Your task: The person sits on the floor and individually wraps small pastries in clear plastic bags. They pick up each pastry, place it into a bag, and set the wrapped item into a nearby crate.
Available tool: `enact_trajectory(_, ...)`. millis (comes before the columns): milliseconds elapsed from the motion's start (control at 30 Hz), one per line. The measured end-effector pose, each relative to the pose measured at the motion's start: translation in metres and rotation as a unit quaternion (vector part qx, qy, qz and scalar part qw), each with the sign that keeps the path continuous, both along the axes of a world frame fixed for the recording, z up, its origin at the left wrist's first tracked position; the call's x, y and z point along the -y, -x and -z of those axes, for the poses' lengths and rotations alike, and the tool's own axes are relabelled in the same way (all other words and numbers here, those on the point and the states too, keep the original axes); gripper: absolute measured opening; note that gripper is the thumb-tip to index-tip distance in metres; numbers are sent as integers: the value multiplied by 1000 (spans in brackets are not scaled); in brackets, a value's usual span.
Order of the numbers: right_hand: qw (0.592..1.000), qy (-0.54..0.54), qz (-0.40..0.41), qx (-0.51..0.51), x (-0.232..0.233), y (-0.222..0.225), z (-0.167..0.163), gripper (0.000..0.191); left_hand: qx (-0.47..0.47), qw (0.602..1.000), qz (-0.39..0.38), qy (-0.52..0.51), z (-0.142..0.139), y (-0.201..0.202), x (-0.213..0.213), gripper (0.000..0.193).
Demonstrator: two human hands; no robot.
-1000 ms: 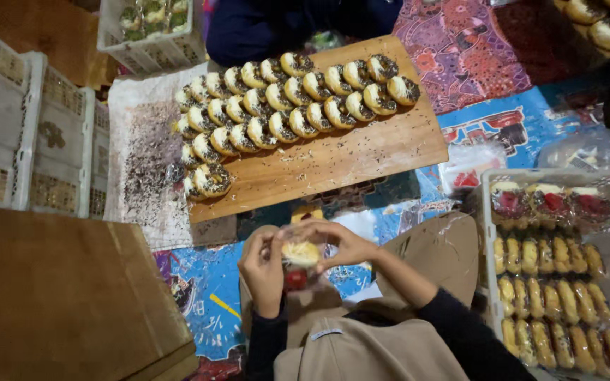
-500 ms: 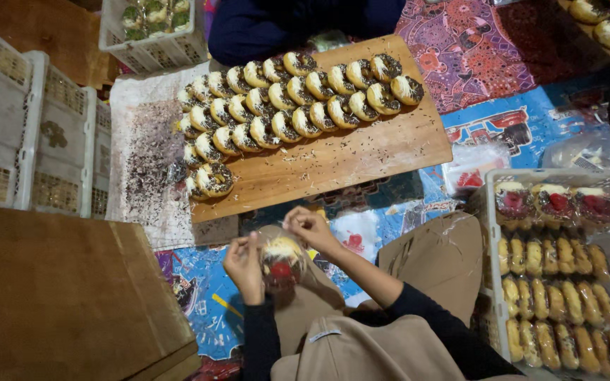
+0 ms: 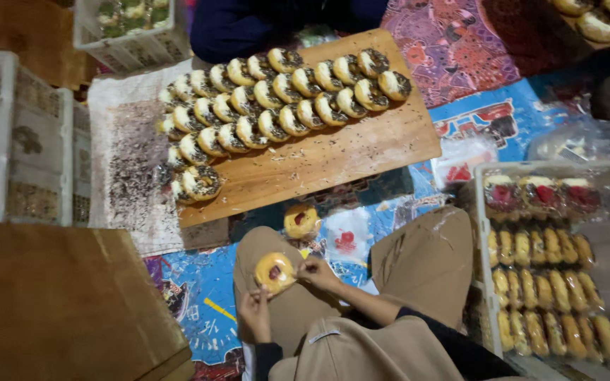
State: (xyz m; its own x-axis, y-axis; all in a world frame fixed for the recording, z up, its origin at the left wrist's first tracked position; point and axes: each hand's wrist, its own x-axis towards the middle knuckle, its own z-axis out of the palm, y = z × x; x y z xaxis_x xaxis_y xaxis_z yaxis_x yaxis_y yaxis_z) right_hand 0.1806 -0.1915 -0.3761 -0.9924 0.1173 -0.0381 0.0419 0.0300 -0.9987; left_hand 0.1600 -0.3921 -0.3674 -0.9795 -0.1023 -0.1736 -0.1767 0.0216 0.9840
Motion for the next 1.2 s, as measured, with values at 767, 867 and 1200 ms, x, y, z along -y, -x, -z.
enact_trajectory(767, 928, -22, 362, 81, -156, -139, -30, 59, -131, 635, 553, 523, -20, 151, -152, 82)
enact_trajectory(867, 924, 34, 359, 127, -163, -144, -28, 65, -137, 634, 536, 541, -12, 152, -153, 86)
enact_trajectory(1200, 960, 109, 247, 78, -185, -149, -27, 73, 379, 697, 497, -352, 3, 51, -188, 90)
